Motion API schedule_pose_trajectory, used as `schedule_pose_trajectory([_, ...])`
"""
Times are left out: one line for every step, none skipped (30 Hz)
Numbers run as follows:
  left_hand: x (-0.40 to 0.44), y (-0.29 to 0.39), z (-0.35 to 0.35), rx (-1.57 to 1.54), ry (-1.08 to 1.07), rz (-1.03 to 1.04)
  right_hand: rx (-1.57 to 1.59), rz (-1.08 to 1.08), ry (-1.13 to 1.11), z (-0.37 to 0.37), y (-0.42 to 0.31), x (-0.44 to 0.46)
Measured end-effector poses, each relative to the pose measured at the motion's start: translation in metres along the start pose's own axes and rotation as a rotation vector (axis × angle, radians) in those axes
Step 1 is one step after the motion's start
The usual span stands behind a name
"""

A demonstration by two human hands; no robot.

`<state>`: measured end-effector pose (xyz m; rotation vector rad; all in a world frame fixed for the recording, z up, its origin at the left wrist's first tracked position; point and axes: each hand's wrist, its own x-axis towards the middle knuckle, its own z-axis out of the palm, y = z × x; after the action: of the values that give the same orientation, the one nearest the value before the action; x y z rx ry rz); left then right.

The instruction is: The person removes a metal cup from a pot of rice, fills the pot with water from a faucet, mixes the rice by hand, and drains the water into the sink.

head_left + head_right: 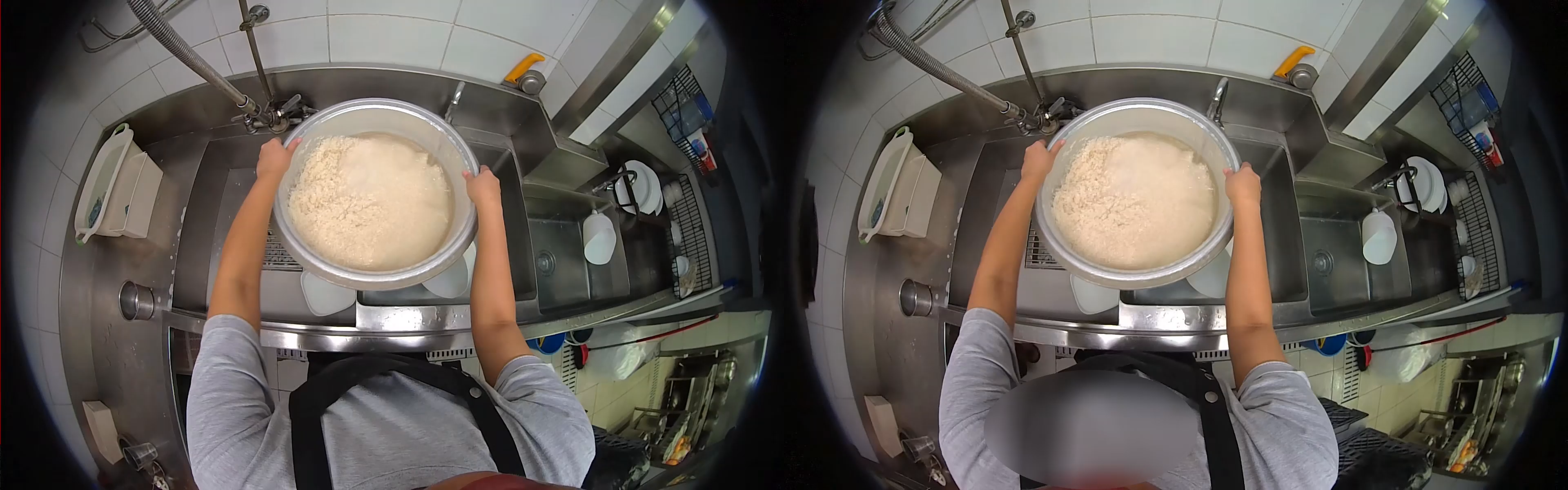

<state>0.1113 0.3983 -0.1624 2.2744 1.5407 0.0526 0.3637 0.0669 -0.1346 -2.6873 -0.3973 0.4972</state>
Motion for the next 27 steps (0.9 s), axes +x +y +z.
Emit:
schedule_pose_trajectory([-0.004, -0.002, -0.003, 0.002, 0.001, 0.004, -0.008, -0.015, -0.024, -0.004, 0.002, -0.008])
schedule_pose_trajectory([-0.009, -0.005, -0.007, -0.016, 0.005, 0.044, -0.006, -0.014, -0.027, -0.007, 0.006, -0.014])
schedule_pose_trajectory([-0.015, -0.010, -0.008, -0.034, 0.008, 0.084, 0.000, -0.041, -0.065, -0.010, 0.013, -0.020])
schedule_pose_trajectory([-0.020, -0.015, -0.009, -0.031, 0.007, 0.084, 0.007, -0.067, -0.103, -0.013, 0.019, -0.027])
schedule_pose_trajectory([-0.026, -0.021, -0.010, -0.040, 0.026, 0.132, 0.010, -0.068, -0.104, -0.019, 0.021, -0.035])
schedule_pose_trajectory([-0.031, -0.025, -0.011, -0.049, 0.047, 0.180, 0.037, -0.050, -0.188, -0.027, 0.022, -0.045])
schedule_pose_trajectory([-0.039, -0.026, -0.016, -0.046, 0.050, 0.181, 0.064, -0.033, -0.271, -0.034, 0.023, -0.053])
schedule_pose_trajectory([-0.049, -0.026, -0.022, -0.061, 0.043, 0.185, 0.067, -0.034, -0.273, -0.041, 0.026, -0.057])
schedule_pose_trajectory([-0.058, -0.028, -0.027, -0.076, 0.034, 0.191, 0.097, -0.017, -0.409, -0.046, 0.030, -0.061])
schedule_pose_trajectory([-0.065, -0.031, -0.028, -0.072, 0.033, 0.192, 0.127, 0.002, -0.545, -0.052, 0.034, -0.065])
schedule_pose_trajectory([-0.070, -0.034, -0.029, -0.089, 0.037, 0.200, 0.132, 0.001, -0.545, -0.058, 0.035, -0.067])
schedule_pose_trajectory([-0.075, -0.037, -0.031, -0.106, 0.041, 0.207, 0.159, 0.004, -0.675, -0.065, 0.035, -0.069])
schedule_pose_trajectory([-0.081, -0.038, -0.033, -0.099, 0.042, 0.207, 0.186, 0.005, -0.805, -0.069, 0.037, -0.066])
schedule_pose_trajectory([-0.086, -0.038, -0.036, -0.101, 0.030, 0.188, 0.207, 0.037, -0.933, -0.070, 0.045, -0.053])
schedule_pose_trajectory([-0.088, -0.035, -0.039, -0.102, 0.021, 0.171, 0.214, 0.032, -0.937, -0.068, 0.049, -0.034])
schedule_pose_trajectory([-0.089, -0.034, -0.041, -0.095, 0.024, 0.170, 0.170, 0.073, -0.872, -0.064, 0.049, -0.012])
schedule_pose_trajectory([-0.091, -0.032, -0.042, -0.085, 0.019, 0.183, 0.125, 0.115, -0.810, -0.055, 0.047, 0.011])
schedule_pose_trajectory([-0.089, -0.031, -0.041, -0.078, 0.019, 0.201, -0.010, -0.010, -0.662, -0.036, 0.039, 0.043])
schedule_pose_trajectory([-0.090, -0.029, -0.042, -0.070, 0.020, 0.196, -0.144, -0.131, -0.518, -0.015, 0.033, 0.075])
schedule_pose_trajectory([-0.091, -0.027, -0.042, -0.069, 0.030, 0.179, -0.240, -0.235, -0.235, 0.012, 0.025, 0.098])
schedule_pose_trajectory([-0.092, -0.026, -0.041, -0.069, 0.042, 0.161, -0.329, -0.336, 0.052, 0.040, 0.016, 0.116])
schedule_pose_trajectory([-0.093, -0.027, -0.039, -0.066, 0.053, 0.157, -0.323, -0.346, 0.053, 0.062, 0.009, 0.129])
schedule_pose_trajectory([-0.093, -0.029, -0.037, -0.084, 0.052, 0.139, -0.394, -0.477, 0.170, 0.079, 0.000, 0.143])
schedule_pose_trajectory([-0.091, -0.030, -0.036, -0.100, 0.049, 0.121, -0.464, -0.604, 0.288, 0.094, -0.005, 0.158])
schedule_pose_trajectory([-0.084, -0.025, -0.034, -0.101, 0.068, 0.126, -0.454, -0.612, 0.305, 0.106, -0.010, 0.178])
schedule_pose_trajectory([-0.085, -0.018, -0.039, -0.080, 0.051, 0.104, -0.475, -0.537, 0.220, 0.119, -0.011, 0.195])
schedule_pose_trajectory([-0.086, -0.014, -0.041, -0.058, 0.031, 0.077, -0.496, -0.463, 0.130, 0.133, -0.013, 0.209])
